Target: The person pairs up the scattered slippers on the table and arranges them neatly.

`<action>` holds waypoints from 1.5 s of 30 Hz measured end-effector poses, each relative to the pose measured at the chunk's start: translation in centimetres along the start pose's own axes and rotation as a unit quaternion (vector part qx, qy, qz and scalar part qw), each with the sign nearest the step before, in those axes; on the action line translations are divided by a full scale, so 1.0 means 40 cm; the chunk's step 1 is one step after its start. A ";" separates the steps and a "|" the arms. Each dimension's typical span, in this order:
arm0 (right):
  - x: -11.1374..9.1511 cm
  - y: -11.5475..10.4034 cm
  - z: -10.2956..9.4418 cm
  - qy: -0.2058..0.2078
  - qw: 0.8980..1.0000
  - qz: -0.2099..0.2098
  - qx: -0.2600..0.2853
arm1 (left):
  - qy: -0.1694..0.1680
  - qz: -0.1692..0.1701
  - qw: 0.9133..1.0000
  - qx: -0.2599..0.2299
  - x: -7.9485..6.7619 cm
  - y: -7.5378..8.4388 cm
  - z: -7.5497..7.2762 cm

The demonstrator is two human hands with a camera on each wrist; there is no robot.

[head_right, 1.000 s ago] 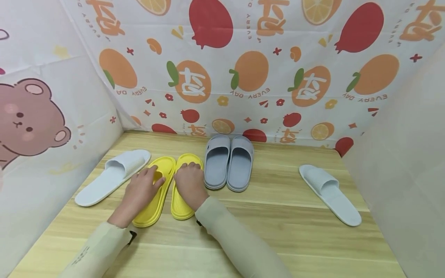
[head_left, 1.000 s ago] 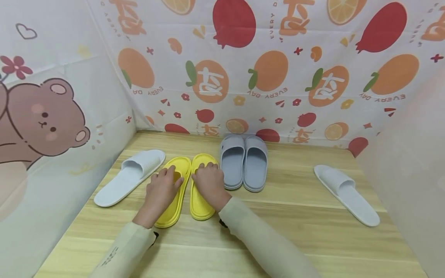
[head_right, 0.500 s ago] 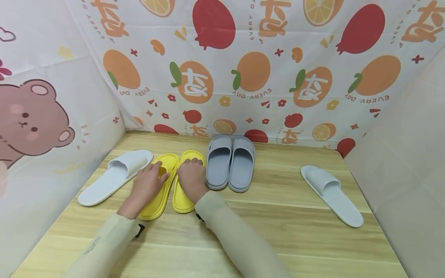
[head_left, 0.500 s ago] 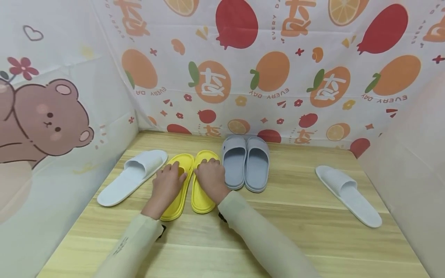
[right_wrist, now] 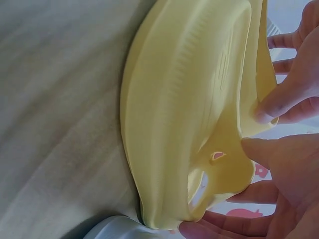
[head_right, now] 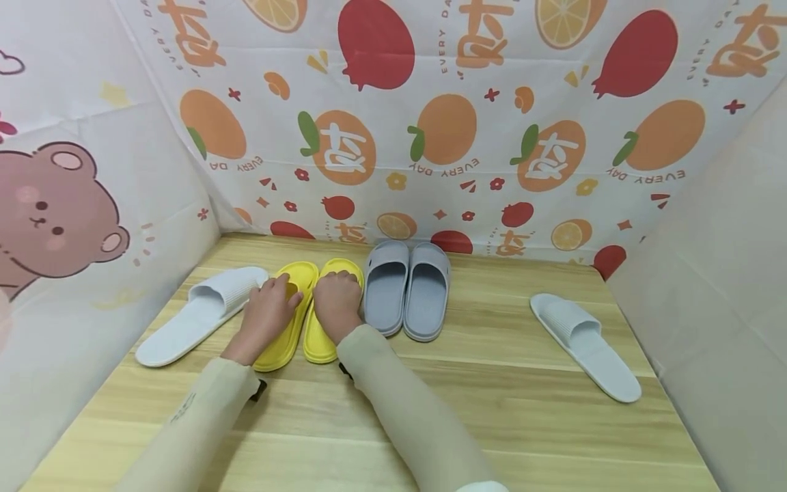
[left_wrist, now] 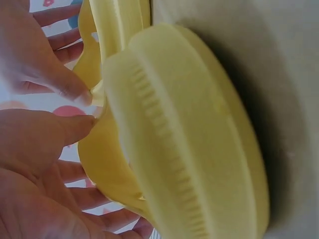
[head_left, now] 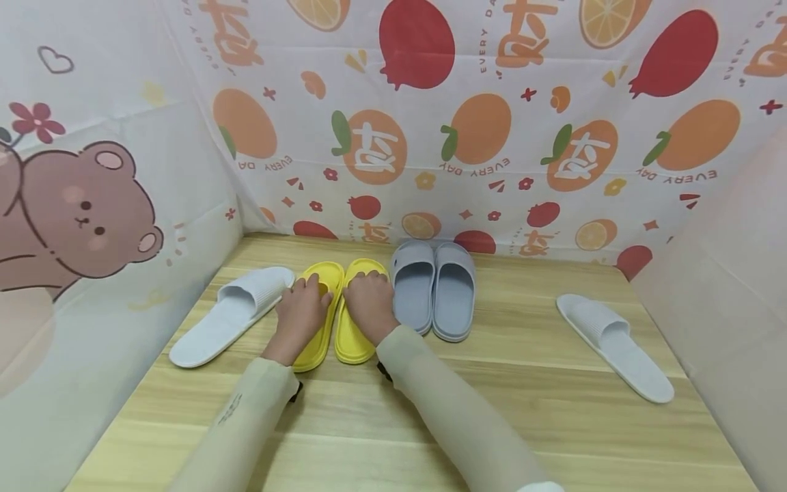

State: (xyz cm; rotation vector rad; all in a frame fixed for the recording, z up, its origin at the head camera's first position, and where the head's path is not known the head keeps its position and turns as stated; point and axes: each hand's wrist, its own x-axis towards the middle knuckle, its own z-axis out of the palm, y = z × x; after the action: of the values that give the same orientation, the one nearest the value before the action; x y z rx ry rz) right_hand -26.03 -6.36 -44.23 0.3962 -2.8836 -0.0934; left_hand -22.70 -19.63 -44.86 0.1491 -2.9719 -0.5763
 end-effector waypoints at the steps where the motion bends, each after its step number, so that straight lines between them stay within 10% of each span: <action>1: 0.004 -0.001 0.000 -0.001 1.000 0.000 0.002 | -0.001 -0.003 1.000 -0.003 0.006 -0.001 0.001; 45: 0.164 0.008 0.018 -0.054 0.997 0.041 0.029 | -0.077 -0.056 0.995 -0.026 0.220 0.031 -0.010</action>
State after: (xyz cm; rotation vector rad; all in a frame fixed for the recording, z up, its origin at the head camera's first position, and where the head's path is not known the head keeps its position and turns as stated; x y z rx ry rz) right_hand -32.42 -7.80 -43.50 0.2919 -3.0110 -0.0186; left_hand -31.44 -19.67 -43.22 0.2792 -3.1100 -0.7072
